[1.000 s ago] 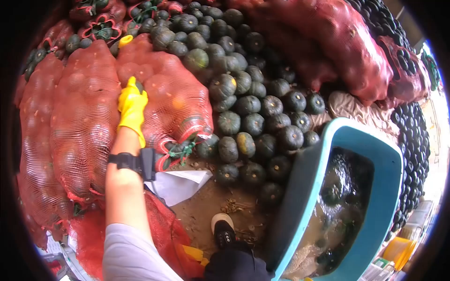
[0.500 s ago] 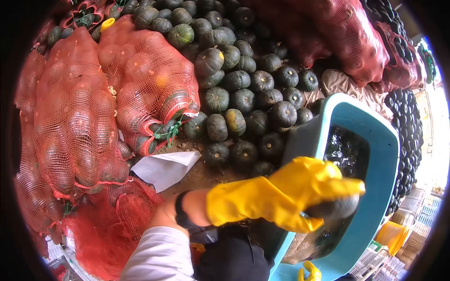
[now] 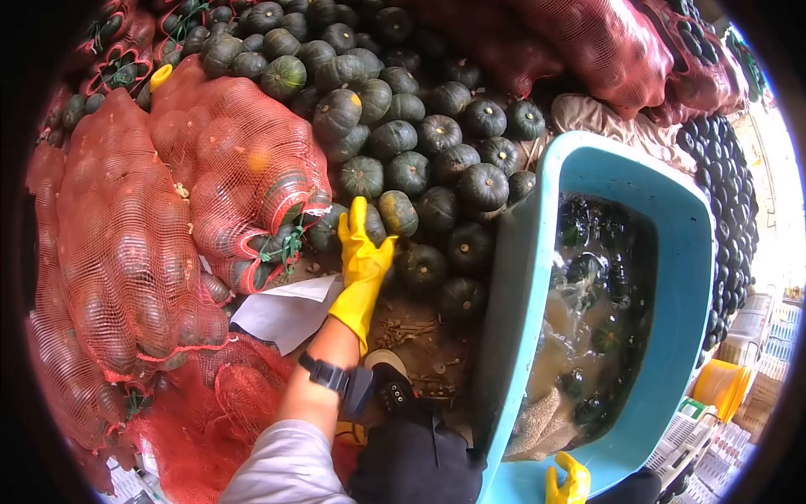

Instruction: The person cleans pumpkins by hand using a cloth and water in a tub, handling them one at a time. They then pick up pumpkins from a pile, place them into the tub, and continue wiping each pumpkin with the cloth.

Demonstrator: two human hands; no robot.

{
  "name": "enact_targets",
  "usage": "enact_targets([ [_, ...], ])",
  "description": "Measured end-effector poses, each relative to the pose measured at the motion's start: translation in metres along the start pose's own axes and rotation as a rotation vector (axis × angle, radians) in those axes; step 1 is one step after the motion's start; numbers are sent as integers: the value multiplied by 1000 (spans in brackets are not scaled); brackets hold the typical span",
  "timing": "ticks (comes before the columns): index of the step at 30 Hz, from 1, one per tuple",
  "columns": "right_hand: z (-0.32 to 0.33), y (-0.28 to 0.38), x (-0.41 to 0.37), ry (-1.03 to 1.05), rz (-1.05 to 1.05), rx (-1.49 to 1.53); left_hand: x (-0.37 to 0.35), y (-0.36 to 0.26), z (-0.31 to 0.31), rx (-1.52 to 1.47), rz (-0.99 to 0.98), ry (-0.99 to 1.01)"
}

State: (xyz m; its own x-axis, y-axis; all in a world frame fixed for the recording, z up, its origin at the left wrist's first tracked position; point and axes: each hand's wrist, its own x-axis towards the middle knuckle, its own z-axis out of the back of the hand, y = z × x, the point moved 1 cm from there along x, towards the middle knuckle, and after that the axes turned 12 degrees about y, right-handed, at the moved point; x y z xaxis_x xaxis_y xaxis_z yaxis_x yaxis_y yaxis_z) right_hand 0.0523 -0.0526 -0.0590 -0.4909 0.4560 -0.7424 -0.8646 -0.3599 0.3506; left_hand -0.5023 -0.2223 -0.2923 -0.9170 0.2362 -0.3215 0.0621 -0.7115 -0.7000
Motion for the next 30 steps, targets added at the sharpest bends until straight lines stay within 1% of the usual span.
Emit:
enact_targets([
  [3, 14, 16, 7, 71, 1, -211, 19, 33, -17, -11, -311, -276],
  [4, 6, 4, 3, -31, 78, -105, 20, 29, -13, -239, -135, -208],
  [5, 4, 8, 3, -101, 23, -99, -3, -28, 30, -540, 179, -63],
  [7, -4, 19, 2, -227, -88, -83, -32, -62, 65, -1319, -84, 135],
  [9, -5, 20, 2, -235, -46, -114, -56, -104, 83, -1128, -468, 257],
  [10, -4, 19, 1, -235, -23, -133, -71, -131, 90, -1074, -619, 386],
  [11, -4, 18, 4, -230, -6, -131, -72, -155, 93, -856, -998, 402],
  [13, -6, 7, 3, -197, 11, -119, -86, -203, 76, -603, -1276, 535],
  [15, -7, -1, 2, -169, 14, -96, -108, -219, 62, -557, -1258, 467],
  [16, -6, -4, 1, -155, 17, -80, -103, -223, 59, -750, -1271, 481],
  [17, -5, -7, 3, -133, 27, -61, -90, -217, 62, -630, -1282, 266],
  [18, -6, -12, 4, -117, 39, -48, -75, -205, 63, -585, -1183, 90],
  [19, -4, -18, 5, -102, 54, -35, -54, -185, 47, -527, -970, -128],
  [20, 4, 20, 1, -130, 61, -112, -33, -164, 31, -479, -734, -292],
  [21, 0, 24, 0, -193, 15, -96, -7, -118, -3, -18, -534, -498],
  [22, -5, 26, 1, -253, -30, -83, 13, -81, -30, 124, -222, -319],
  [23, -9, 24, 1, -313, -76, -74, 28, -49, -57, 188, -48, -234],
  [24, -9, 9, 2, -281, -29, -87, 39, -22, -63, -24, 33, -16],
  [25, -4, 16, -1, -246, -34, -125, 43, -20, -53, -152, -117, -108],
  [26, 2, 26, 0, -213, -39, -163, 41, -16, -50, -451, 54, 27],
  [27, 6, 38, -1, -179, -46, -194, 33, -32, -31, -728, 179, 113],
  [28, 6, 50, -1, -191, -84, -142, 23, -47, -12, -993, 333, 160],
  [29, 5, 42, 0, -196, -71, -150, 16, -41, -4, -1235, 223, 206],
  [30, 2, 27, -1, -198, -63, -157, 2, -49, 12, -1375, 59, 251],
])
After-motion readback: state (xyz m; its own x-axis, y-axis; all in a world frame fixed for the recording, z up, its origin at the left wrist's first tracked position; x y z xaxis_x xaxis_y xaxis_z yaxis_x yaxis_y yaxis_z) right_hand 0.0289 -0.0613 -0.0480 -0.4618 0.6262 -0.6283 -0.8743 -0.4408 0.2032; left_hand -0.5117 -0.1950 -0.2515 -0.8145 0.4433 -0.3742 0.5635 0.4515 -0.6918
